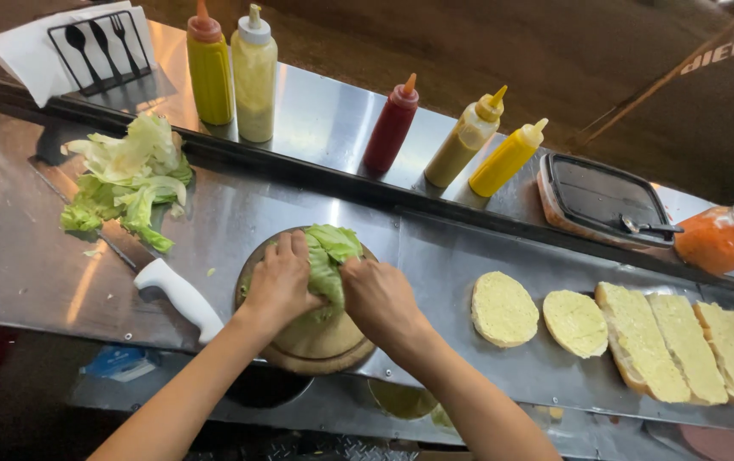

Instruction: Preparing lettuce and assembling burger buns at a street food stall.

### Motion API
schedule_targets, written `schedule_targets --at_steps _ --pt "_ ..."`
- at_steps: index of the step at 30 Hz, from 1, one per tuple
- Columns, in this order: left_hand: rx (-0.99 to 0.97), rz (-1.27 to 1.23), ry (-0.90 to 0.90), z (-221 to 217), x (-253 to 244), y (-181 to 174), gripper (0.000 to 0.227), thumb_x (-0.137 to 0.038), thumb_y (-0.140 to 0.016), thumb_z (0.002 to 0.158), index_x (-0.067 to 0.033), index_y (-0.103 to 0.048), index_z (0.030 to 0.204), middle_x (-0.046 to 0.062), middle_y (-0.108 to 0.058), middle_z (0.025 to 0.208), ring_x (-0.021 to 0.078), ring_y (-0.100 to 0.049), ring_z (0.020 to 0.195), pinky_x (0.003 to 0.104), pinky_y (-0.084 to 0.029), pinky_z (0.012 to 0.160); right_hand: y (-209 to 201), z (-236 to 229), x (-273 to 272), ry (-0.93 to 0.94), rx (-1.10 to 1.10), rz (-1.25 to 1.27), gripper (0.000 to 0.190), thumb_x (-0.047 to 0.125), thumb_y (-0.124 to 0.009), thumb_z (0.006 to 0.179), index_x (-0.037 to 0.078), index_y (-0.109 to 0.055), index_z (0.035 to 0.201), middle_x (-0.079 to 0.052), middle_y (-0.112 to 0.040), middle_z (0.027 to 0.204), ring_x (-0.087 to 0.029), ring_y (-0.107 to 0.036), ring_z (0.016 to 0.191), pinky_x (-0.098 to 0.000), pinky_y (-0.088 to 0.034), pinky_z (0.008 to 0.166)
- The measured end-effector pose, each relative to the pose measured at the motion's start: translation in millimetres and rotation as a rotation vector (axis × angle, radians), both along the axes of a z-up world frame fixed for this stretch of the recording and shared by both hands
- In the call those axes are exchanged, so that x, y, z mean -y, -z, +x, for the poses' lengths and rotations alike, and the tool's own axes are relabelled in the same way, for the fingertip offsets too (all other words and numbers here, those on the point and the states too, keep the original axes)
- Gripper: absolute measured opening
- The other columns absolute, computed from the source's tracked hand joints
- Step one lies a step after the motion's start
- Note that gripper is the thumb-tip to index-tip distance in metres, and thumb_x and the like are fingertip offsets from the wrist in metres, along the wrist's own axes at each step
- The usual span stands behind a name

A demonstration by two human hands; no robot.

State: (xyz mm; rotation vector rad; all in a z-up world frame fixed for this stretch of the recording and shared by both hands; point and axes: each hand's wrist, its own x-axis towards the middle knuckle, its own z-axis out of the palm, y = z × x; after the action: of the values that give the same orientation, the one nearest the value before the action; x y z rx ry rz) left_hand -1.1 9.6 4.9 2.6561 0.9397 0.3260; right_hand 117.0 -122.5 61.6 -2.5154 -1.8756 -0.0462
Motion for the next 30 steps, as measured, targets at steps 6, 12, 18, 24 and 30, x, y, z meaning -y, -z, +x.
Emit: schedule_targets --at_steps 6,12,18,24,30 --pt "0.021 -0.047 0.058 0.3 -4.0 -0.4 0.116 -0.037 -0.101 0.05 0.0101 -0.037 0.135 0.021 -0.048 0.115 0.0507 -0.058 0.109 0.064 -0.061 0.079 10.6 6.9 -9.0 -0.013 -0.055 -0.025 0.016 0.013 -0.05 0.089 0.007 -0.058 0.076 -0.015 -0.063 0.059 -0.043 -0.074 0.063 -0.0494 -0.058 0.052" --pt "0.017 -0.07 0.063 6.9 -12.9 3.3 0.12 -0.049 -0.098 0.049 0.0097 -0.037 0.135 0.019 -0.046 0.114 0.0497 -0.058 0.11 0.064 -0.061 0.079 -43.9 -15.9 24.1 -0.013 -0.038 -0.118 0.024 0.014 -0.05 0.094 0.005 -0.062 0.075 -0.02 -0.065 0.061 -0.044 -0.075 0.066 -0.0493 -0.06 0.057" --pt "-0.016 -0.074 0.082 6.6 -13.1 3.8 0.108 -0.037 -0.095 0.056 0.0111 -0.038 0.134 0.02 -0.046 0.114 0.0502 -0.058 0.109 0.064 -0.062 0.079 -23.9 -11.2 30.8 0.021 -0.184 -0.067 0.033 0.022 -0.047 0.1 0.003 -0.061 0.077 -0.024 -0.063 0.062 -0.05 -0.072 0.067 -0.0554 -0.058 0.056" --pt "-0.08 -0.025 0.081 8.0 -17.5 8.3 0.108 -0.057 -0.094 0.062 0.003 -0.038 0.132 0.021 -0.05 0.12 0.0454 -0.058 0.106 0.052 -0.057 0.081 35.2 -8.5 47.5 0.051 -0.218 -0.01 0.039 0.024 -0.051 0.108 0.005 -0.051 0.074 -0.018 -0.062 0.066 -0.046 -0.059 0.059 -0.056 -0.042 0.051" --pt "-0.09 -0.056 0.067 6.5 -21.4 -4.1 0.101 -0.059 -0.093 0.062 -0.0012 -0.041 0.127 0.019 -0.051 0.119 0.0431 -0.06 0.103 0.051 -0.056 0.083 28.5 -23.4 75.3 0.075 -0.25 -0.017 0.038 0.029 -0.054 0.11 0.005 -0.054 0.08 -0.019 -0.066 0.068 -0.046 -0.061 0.058 -0.0546 -0.043 0.051"
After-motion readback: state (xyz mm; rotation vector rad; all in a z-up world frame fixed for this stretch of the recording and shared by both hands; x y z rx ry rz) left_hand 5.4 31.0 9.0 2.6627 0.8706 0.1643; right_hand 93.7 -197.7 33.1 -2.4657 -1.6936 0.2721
